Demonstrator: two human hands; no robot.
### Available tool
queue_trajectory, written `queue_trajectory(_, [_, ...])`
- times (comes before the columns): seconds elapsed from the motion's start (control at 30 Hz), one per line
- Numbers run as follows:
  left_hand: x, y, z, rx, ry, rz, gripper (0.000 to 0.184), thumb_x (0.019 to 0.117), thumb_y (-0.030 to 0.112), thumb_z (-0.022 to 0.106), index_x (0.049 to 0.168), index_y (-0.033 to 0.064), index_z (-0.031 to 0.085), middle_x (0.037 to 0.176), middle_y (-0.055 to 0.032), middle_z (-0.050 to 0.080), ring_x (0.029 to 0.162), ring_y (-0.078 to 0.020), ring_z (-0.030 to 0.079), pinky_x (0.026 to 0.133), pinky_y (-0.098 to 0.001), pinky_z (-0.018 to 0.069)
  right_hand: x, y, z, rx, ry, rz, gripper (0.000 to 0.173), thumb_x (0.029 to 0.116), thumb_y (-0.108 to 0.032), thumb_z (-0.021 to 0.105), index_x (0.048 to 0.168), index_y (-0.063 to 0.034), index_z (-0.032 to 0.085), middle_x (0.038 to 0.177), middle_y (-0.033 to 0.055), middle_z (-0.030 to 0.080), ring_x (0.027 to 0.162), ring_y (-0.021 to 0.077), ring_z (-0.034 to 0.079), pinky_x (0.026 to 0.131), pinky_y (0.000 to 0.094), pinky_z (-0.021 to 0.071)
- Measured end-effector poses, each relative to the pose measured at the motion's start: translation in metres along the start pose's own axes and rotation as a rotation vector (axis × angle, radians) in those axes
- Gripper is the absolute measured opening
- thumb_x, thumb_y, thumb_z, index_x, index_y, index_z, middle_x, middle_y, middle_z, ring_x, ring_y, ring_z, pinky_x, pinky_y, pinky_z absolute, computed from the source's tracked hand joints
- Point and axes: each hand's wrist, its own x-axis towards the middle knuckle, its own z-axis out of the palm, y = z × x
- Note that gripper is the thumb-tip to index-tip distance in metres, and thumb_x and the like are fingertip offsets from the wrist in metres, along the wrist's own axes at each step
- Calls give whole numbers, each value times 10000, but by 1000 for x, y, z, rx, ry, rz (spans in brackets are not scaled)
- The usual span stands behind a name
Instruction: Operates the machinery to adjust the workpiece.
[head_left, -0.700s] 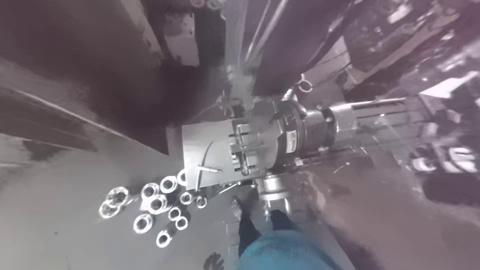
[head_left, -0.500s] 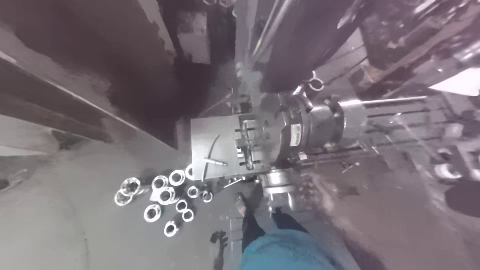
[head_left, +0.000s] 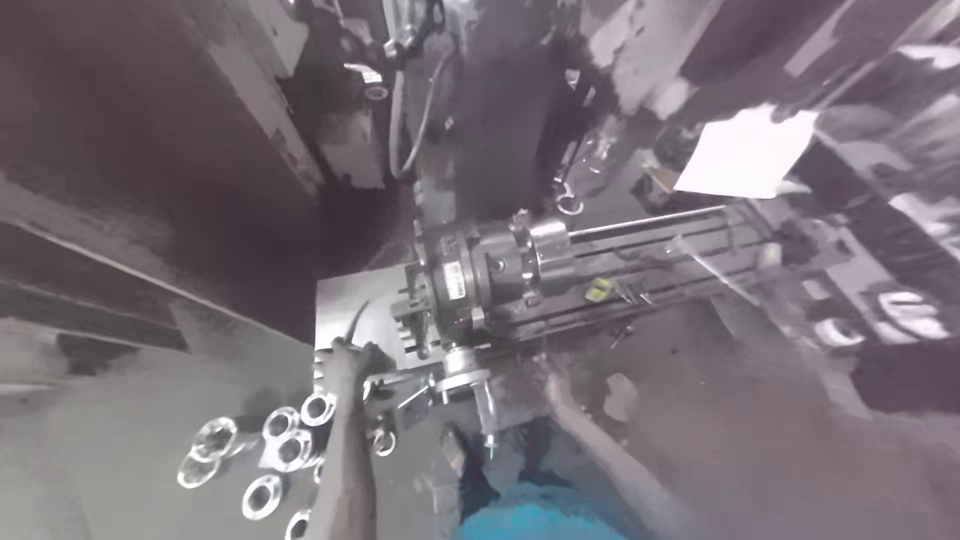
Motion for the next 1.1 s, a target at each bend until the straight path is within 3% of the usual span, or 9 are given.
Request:
queue_trajectory(0.1, [2, 9, -18, -56, -139, -77, 865, 784, 426, 836, 1491, 113, 448, 1475, -342, 438, 1278, -543, 505, 948, -708, 466, 39, -3, 9, -313, 15, -93, 429, 1103, -196, 424, 1480, 4, 472, 1285, 193, 631, 1136, 233, 631, 1001, 386, 506])
queue_trajectory(0.17, [9, 3, -19, -89, -176, -72, 826, 771, 312, 863, 1452, 57, 470, 1326, -322, 576, 1190, -495, 593, 934, -664, 509, 61, -13, 16, -513, -59, -121, 496, 1086, -177, 415, 1545, 7, 373, 1513, 232, 483, 1401, 310, 486, 1178, 445, 383])
queue_trajectory(0.3, [9, -15, -21, -221, -192, -75, 357, 908, 281, 740, 1143, 14, 715, 1095, -226, 711, 1014, -387, 689, 891, -598, 545, 71, -24, 22, -714, -79, -236, 513, 1071, -330, 474, 1498, -46, 483, 1546, 221, 446, 1438, 331, 439, 1200, 442, 353])
queue_trajectory(0.4, [-31, -20, -51, -354, -56, 43, 326, 981, 293, 665, 1148, 17, 715, 1007, -224, 713, 899, -379, 686, 831, -607, 530, 41, -9, 7, -570, -75, -340, 437, 1032, -286, 559, 1403, -55, 581, 1442, 206, 552, 1322, 307, 555, 1118, 424, 458])
queue_trajectory(0.53, [-119, -16, -99, -330, 198, 493, 212, 919, 161, 691, 1057, 4, 728, 913, -171, 707, 753, -293, 675, 704, -528, 558, -30, 6, -12, -396, 30, -683, 372, 966, -296, 575, 1241, -67, 674, 1250, 182, 632, 1115, 268, 642, 944, 419, 562])
queue_trajectory(0.73, [-206, 71, -150, -102, 10, 1095, 239, 842, 81, 696, 1064, 104, 781, 1096, -94, 718, 870, -237, 724, 721, -452, 616, -113, -102, 4, -452, 49, -1406, 331, 1032, -333, 505, 1264, -208, 705, 1373, 52, 655, 1343, 231, 558, 1152, 440, 440])
queue_trajectory(0.8, [-213, 104, -146, -12, 28, 1303, 159, 872, 88, 699, 1009, 92, 780, 1161, -134, 725, 970, -314, 729, 749, -490, 616, -114, -118, 9, -687, 25, -1334, 393, 995, -339, 538, 1347, -218, 665, 1293, 25, 701, 1245, 221, 634, 1096, 475, 476])
queue_trajectory(0.93, [-191, 173, -144, -2, 158, 1608, 169, 923, 128, 661, 1051, 106, 768, 1150, -168, 715, 1034, -359, 701, 842, -502, 592, -89, -154, -6, -745, -207, -659, 409, 1058, -289, 490, 1399, -94, 603, 1246, 169, 691, 1150, 333, 671, 1004, 541, 517])
queue_trajectory(1.1, [-129, 248, -155, 221, -98, 1749, 261, 850, 61, 710, 1090, 148, 761, 1154, -49, 729, 1113, -267, 662, 1004, -518, 493, -42, -147, 1, -519, 35, -655, 367, 1063, -333, 497, 1232, -83, 706, 1050, 136, 744, 963, 296, 723, 883, 517, 565])
